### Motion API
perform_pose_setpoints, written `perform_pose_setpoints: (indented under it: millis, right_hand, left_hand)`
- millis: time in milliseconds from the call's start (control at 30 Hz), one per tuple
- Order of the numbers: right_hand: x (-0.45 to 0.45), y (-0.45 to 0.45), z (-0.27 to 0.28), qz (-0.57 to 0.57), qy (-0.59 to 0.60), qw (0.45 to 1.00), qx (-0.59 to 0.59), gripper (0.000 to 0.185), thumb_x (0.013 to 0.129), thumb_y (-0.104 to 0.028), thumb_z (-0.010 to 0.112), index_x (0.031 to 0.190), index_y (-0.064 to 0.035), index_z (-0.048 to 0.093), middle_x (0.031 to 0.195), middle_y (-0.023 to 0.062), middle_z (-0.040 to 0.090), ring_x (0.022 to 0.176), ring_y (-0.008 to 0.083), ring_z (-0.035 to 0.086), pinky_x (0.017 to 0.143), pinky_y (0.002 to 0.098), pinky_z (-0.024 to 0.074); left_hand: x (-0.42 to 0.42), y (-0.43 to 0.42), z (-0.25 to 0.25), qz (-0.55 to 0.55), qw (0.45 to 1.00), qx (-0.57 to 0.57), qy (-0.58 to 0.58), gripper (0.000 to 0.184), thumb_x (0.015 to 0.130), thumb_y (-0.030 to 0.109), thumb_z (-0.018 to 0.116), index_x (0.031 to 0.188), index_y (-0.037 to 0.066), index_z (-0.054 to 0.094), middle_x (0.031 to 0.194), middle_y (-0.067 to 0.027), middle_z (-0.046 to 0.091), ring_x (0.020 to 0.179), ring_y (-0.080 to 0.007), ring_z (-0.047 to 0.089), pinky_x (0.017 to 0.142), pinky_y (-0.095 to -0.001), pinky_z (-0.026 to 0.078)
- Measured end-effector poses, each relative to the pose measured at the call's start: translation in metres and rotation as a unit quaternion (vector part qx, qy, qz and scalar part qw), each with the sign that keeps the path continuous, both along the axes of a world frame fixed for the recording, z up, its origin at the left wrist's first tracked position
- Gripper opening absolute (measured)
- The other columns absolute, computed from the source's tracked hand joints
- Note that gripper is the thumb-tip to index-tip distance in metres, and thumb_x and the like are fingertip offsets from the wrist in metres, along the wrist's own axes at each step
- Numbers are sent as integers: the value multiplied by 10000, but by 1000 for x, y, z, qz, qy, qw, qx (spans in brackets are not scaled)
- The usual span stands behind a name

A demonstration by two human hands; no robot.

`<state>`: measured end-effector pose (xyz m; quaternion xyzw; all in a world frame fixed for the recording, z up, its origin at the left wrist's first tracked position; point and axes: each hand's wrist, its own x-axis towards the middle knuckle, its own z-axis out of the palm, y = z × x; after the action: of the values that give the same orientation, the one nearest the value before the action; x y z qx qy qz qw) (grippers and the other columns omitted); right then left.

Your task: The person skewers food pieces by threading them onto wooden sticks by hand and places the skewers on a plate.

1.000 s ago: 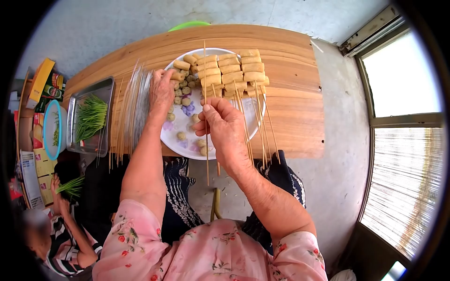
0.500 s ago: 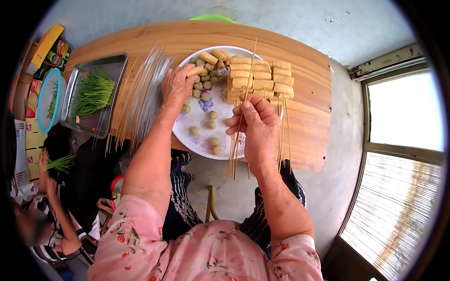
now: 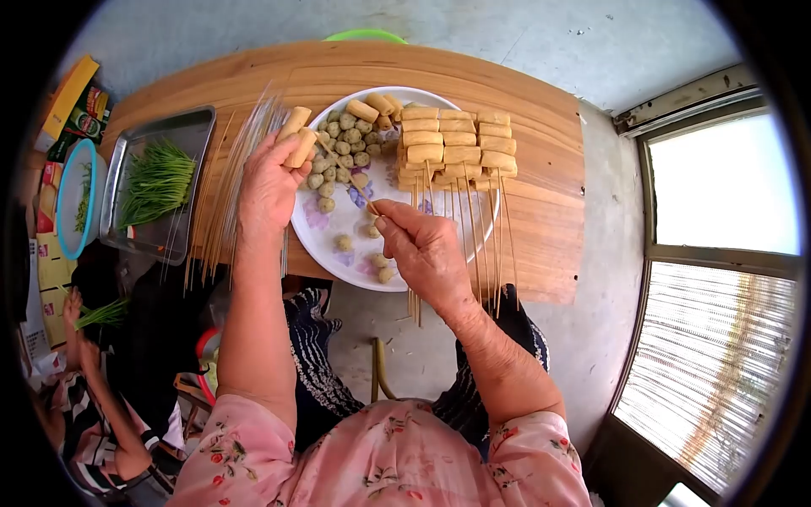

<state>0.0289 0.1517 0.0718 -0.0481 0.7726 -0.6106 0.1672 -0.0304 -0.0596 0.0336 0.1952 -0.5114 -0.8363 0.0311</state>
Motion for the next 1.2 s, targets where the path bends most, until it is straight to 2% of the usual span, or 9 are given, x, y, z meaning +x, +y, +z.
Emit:
perform_pose_setpoints:
  millis: [33,133,333,533,633,800,1200]
  right_hand:
    - [-1,1,6,-1,3,1000,19,240,892,-99,572,1090,29,615,595,17,517,539,83,477,498,246,421]
    - [-4,8,0,34,39,999,19,233,892,-88,565,1085,32,617,591,36,531,527,90,478,497,252,426]
    - [-3,8,-1,30,57,998,19,201,881,-81,570,1035,36,627,598,91,567,503,113,508,496,281,439]
    - [-2,8,-5,19,68,997,34,190,872,-75,573,1031,11,633,588,110,560,492,143,524,498,293,445]
    - [-3,8,4,39,27,998,50,223,908,-74,537,1086,38,612,642,-7,508,566,60,463,528,223,396]
    - [-3,9,1,35,30,998,35,216,910,-68,531,1078,38,615,635,-4,501,563,61,457,525,222,389]
    - [-2,13,0,31,34,998,30,218,910,-68,530,1079,41,614,634,-5,508,558,64,453,523,220,388]
  left_hand:
    - [1,-1,3,4,1000,0,0,291,872,155,583,1121,9,550,968,-87,606,784,-138,576,665,-231,460]
    - [2,1,11,15,1000,12,-6,286,874,131,572,1128,2,539,968,-96,608,775,-156,585,660,-242,469]
    - [-2,1,13,9,1000,15,-10,284,878,128,578,1126,-3,535,962,-103,613,757,-162,595,646,-238,474]
    - [0,5,18,5,1000,3,-12,280,881,129,581,1121,-6,529,955,-107,608,760,-161,594,644,-235,477]
    - [-1,6,16,2,1000,6,-8,276,882,131,582,1115,-6,528,952,-110,606,760,-164,597,652,-237,482]
    - [-4,10,14,21,1000,2,-10,348,859,129,606,1166,-24,546,970,-109,622,775,-161,607,644,-229,494]
    - [-6,14,13,3,1000,-6,-1,346,866,131,602,1175,-15,544,986,-107,621,799,-154,609,666,-240,502]
